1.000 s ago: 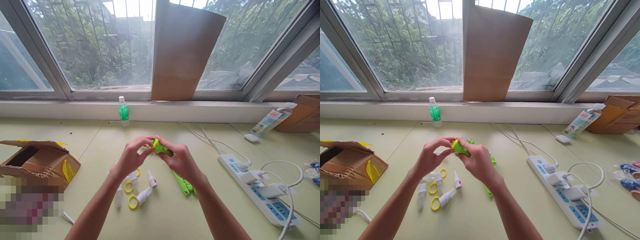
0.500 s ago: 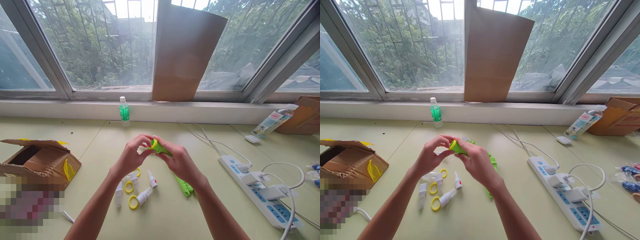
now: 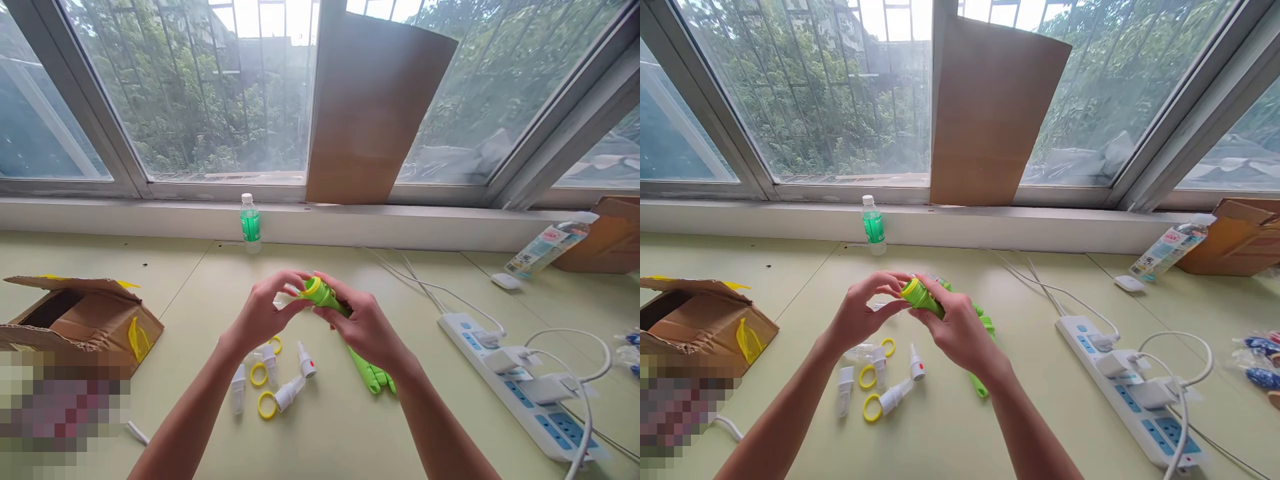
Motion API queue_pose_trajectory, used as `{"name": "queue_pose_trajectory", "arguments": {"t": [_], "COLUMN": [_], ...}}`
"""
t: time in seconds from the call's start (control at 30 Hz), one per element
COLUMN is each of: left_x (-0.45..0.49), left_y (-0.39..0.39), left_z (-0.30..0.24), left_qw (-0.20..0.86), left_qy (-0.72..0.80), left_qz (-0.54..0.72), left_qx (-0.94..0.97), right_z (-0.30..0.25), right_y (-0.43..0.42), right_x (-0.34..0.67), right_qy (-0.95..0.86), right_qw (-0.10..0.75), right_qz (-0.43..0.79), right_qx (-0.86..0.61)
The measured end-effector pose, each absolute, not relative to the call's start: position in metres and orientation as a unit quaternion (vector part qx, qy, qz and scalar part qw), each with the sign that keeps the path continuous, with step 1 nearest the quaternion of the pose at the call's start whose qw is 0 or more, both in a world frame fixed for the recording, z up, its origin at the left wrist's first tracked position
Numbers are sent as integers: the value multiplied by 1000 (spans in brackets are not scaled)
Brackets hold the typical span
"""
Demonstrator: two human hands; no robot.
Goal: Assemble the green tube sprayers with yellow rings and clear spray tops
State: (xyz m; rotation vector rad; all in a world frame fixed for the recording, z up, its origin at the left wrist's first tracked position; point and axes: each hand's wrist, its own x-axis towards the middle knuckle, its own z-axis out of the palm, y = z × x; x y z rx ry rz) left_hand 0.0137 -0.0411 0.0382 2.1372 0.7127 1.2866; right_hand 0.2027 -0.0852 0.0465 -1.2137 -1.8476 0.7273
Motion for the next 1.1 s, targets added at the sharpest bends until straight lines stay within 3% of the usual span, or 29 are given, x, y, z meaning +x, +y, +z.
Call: {"name": "queue_pose_trajectory", "arguments": {"t": [0.57,0.83,1.1], "left_x": [19,16,17], "left_y": [-43,-40,-38], "left_z": [37,38,35], "left_qw": [263,281,294], "left_qy": [244,259,265], "left_qz": [508,509,512], "left_qx": [783,772,762], "right_z": [49,48,48], "right_y": [-85,-83,-86], "right_x": [202,201,199], "right_qy": [-646,-693,-706], "right_qw": [439,427,400], "right_qz": [441,357,348], "right_qx": [-443,-458,-470]}}
